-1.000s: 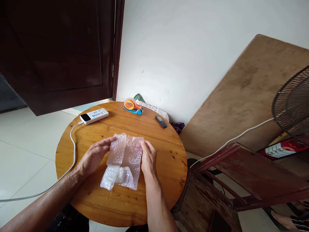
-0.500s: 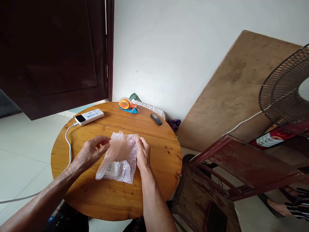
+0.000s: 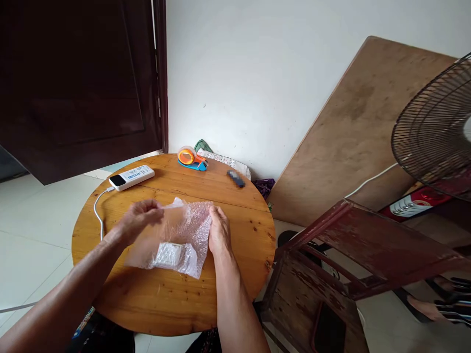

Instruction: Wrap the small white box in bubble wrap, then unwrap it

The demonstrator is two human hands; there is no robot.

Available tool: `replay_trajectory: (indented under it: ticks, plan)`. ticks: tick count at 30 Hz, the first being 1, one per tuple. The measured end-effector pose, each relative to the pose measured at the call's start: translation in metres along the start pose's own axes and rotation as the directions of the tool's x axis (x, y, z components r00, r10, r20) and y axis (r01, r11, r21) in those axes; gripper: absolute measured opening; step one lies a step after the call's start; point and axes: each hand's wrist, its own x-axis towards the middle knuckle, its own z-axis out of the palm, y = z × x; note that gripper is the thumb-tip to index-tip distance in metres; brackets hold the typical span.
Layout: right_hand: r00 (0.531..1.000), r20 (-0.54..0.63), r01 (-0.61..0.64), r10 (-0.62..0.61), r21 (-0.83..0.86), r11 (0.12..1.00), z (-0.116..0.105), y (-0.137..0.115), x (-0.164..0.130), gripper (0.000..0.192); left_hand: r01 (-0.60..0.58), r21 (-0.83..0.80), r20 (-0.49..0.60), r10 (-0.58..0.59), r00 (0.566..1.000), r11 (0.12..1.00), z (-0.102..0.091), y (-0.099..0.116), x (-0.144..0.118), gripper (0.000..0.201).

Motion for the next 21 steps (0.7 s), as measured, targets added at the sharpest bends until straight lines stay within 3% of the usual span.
replay_trajectory:
  ticks: [3,8,12,16,18,21]
  plan:
    - [0.998,-0.068,0.020,-0.020,0.009,1.000,-0.006,0.000,0.007,0.044,0.111,-0.211,-0.064,-0.127,0.990,0.971,-0.011,-0.004,0.014,0.021]
    - [0.997,-0.076,-0.016,0.010,-0.072,0.997,-0.013,0.002,0.010,0.040,0.141,-0.231,-0.121,-0.172,0.978,0.963,-0.009,-0.024,0.027,0.026]
    - [0.998,-0.057,-0.055,0.039,-0.306,0.950,-0.016,0.001,0.007,0.049,0.114,-0.170,-0.161,-0.141,0.977,0.979,-0.007,-0.033,0.023,0.040]
    - [0.999,-0.039,0.002,-0.033,-0.620,0.785,-0.018,0.000,0.005,0.059,0.075,-0.039,-0.166,-0.081,0.983,0.996,-0.009,-0.034,0.018,0.050]
    - [0.997,0.027,0.067,-0.066,-0.688,0.722,-0.018,0.001,0.004,0.053,0.058,0.028,-0.166,-0.053,0.985,0.998,-0.010,-0.034,0.017,0.049]
    - [0.988,0.114,0.156,-0.106,-0.692,0.705,-0.017,0.007,0.004,0.043,0.036,0.102,-0.178,-0.017,0.984,0.994,-0.010,-0.034,0.017,0.047]
